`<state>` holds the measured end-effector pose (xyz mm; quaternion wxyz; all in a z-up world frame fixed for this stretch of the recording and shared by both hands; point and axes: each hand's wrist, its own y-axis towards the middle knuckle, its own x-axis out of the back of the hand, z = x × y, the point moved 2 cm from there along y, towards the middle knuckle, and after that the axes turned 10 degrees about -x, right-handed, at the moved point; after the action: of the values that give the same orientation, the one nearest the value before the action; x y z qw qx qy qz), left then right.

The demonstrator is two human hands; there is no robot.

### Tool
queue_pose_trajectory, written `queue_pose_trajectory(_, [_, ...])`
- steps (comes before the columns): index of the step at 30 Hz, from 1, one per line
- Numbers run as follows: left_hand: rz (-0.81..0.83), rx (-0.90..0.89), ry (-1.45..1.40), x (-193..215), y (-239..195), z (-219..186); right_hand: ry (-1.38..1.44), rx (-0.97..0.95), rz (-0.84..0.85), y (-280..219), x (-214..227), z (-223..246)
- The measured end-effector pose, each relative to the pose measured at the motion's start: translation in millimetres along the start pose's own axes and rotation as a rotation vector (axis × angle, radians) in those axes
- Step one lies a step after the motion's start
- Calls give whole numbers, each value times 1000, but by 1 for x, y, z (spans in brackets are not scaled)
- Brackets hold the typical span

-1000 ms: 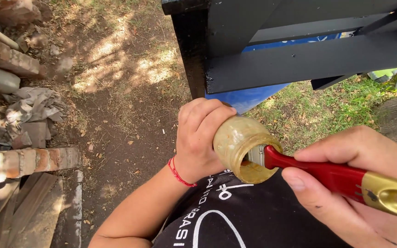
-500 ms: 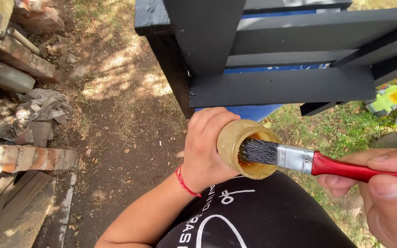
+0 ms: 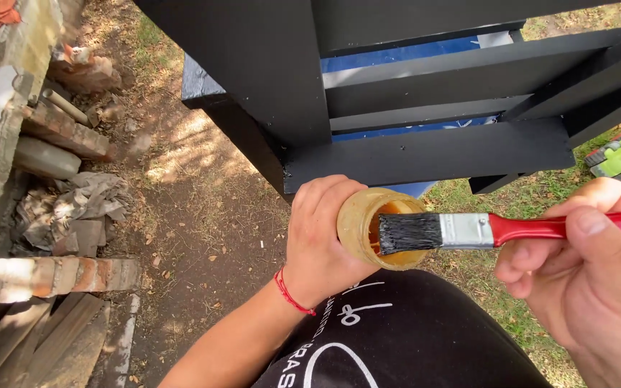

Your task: Painting a wooden chair structure with black paint using a handheld brush.

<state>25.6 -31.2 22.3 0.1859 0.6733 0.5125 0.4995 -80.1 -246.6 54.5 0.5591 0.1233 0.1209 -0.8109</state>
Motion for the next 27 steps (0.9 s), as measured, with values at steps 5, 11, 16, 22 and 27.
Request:
queue_pose_trajectory(5, [29, 50, -31, -3, 0, 10, 121, 0, 17, 11, 4, -7])
queue_pose_trajectory(11, [55, 197, -107, -2, 8, 17, 243, 121, 66, 31, -7, -6])
queue_pose_trajectory(16, [42, 217, -100, 0, 9, 22, -182, 635, 79, 68, -34, 7])
queue_pose_trajectory(22, [35, 214, -96, 9, 7, 26, -619, 1277, 238, 106, -95, 30])
queue_pose_trajectory(27, [5, 187, -94, 17, 1, 33, -729, 1411, 66, 113, -64, 21])
